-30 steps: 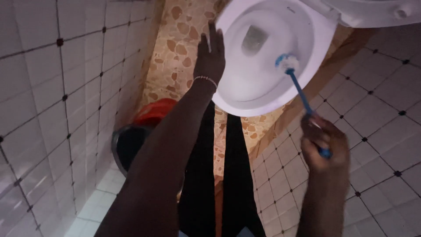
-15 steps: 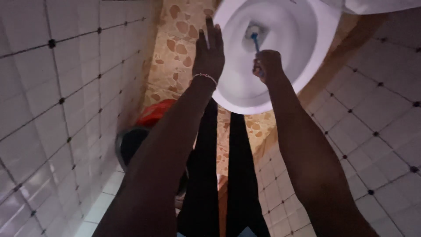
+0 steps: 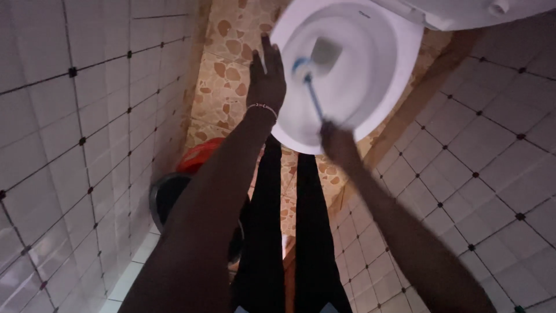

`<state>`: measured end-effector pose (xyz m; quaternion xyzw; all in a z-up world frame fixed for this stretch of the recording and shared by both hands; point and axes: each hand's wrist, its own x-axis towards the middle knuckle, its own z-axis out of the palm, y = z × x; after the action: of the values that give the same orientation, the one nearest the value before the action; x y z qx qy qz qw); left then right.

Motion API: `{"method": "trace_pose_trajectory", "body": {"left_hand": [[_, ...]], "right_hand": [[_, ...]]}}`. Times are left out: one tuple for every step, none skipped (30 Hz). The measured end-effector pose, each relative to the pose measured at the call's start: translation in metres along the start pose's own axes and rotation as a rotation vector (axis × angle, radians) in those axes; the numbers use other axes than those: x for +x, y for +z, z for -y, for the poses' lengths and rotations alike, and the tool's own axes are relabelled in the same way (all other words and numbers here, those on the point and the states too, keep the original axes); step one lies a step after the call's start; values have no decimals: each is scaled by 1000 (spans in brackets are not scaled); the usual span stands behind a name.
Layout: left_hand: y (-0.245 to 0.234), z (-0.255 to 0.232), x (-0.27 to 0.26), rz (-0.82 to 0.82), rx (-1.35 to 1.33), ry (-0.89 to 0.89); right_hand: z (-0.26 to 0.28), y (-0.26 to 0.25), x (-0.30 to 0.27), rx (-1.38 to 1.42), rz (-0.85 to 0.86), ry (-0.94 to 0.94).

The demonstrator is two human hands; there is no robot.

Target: Cleaning the inside of a toilet bowl with a toilet brush.

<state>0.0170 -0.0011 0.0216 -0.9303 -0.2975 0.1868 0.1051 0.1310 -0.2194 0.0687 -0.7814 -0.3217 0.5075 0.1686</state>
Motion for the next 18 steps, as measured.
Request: {"method": "trace_pose_trajectory", "body": {"left_hand": [[-5,1,0,-1,-27,1],[-9,2,1,-2,-53,2],[-6,1,-1,-6,-54,11],[-3,1,-2,25,-25,14],[0,-1,-4,57,3,18],[-5,2,8,55,1,29],[-12,3,2,21,40,48],[-19,6,-4,-13,78,69],[-8,3,-3,-33,92,55],[2,-1,0,-44,6,22],[10,-10,-3,-45,-86,-7],[10,-1,12,-56,-78,-16],[7,-2,4,-44,-22,-2],[5,-3,-3,-34,34,13],[17,-9,-6,-47,34,9],[29,-15,-6,-43,-40,21],[45,-13,6,-56,-98,35],[50,-1,32,-87,-84,34]], "right_hand": [[-20,-1,28,-108,-30,15],[-40,-1,57,-215,-59,30],[-33,-3,52,-211,-65,37],[-25,-4,47,-82,-72,-12],[-19,-6,41,48,-81,-59],[-9,-5,20,52,-87,-51],[1,-1,-14,-112,50,-100],[13,1,-47,-273,189,-154],[9,-9,-39,-277,171,-175],[12,-10,-30,-284,146,-201],[16,-6,-34,-290,132,-218],[6,-8,-31,-295,118,-236],[-6,-5,-53,-293,134,-221],[-15,0,-77,-292,150,-206],[-36,-4,-75,-301,133,-214],[-56,-9,-73,-310,115,-223],[-72,-9,-57,-313,79,-242],[-77,-13,-26,-316,42,-261]]}}
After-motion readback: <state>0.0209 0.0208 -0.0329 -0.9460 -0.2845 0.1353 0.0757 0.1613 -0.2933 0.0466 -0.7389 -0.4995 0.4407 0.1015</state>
